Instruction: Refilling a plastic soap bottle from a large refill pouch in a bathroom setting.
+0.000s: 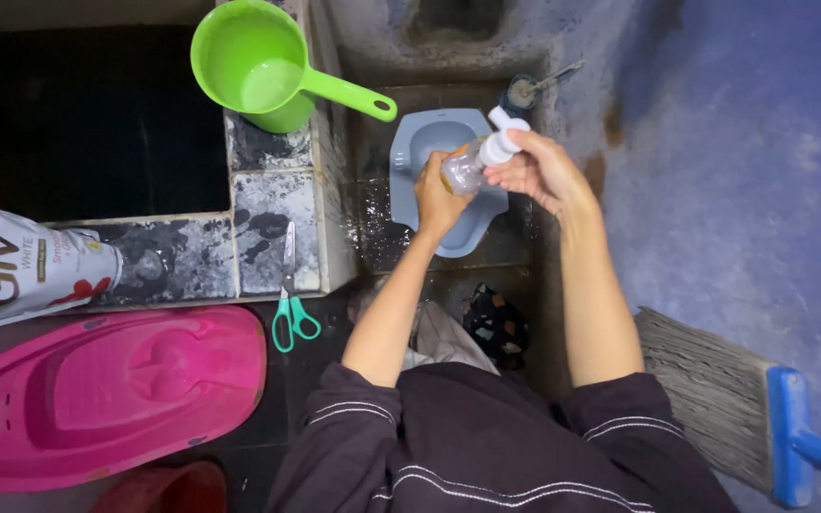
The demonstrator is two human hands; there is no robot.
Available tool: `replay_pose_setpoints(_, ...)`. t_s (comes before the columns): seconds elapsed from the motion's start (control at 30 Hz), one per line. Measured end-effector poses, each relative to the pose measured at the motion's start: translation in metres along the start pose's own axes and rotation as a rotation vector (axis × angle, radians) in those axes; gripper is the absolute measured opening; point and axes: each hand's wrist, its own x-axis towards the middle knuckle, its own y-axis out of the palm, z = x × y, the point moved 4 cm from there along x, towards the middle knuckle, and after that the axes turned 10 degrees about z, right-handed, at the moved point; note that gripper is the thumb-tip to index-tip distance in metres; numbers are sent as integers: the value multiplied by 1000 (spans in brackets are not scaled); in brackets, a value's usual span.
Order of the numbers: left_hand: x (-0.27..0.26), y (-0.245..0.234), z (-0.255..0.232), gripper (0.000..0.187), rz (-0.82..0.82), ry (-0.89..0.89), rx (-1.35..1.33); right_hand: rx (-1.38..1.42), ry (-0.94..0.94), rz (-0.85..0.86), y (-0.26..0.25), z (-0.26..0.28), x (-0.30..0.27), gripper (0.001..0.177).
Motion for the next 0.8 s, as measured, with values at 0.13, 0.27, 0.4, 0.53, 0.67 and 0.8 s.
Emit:
replay_pose_setpoints(0.13, 7, 2, 1, 66, 6, -2, -13, -50, -13, -14, 0, -5, 4, 43)
replay_pose_setpoints(0.27, 8, 1, 0, 66, 9, -1, 1, -19, -72, -41, 4, -6, 3, 41)
replay_pose_setpoints(0.4, 8, 2, -1, 66, 20, 33, -1, -9, -104, -92, -1, -17, 7, 39)
replay_pose_setpoints(0.53, 7, 8, 7, 63, 31, -8, -21, 2, -129, -151, -1, -28, 10, 35)
replay_pose_setpoints(0.67, 6, 15, 10, 63, 80, -33, -25, 15, -172, -230, 2, -35, 5, 28)
replay_pose_setpoints(0.8, 2, 22, 10, 65, 105, -24, -15, 39, -186, -277, -3, -43, 1, 28)
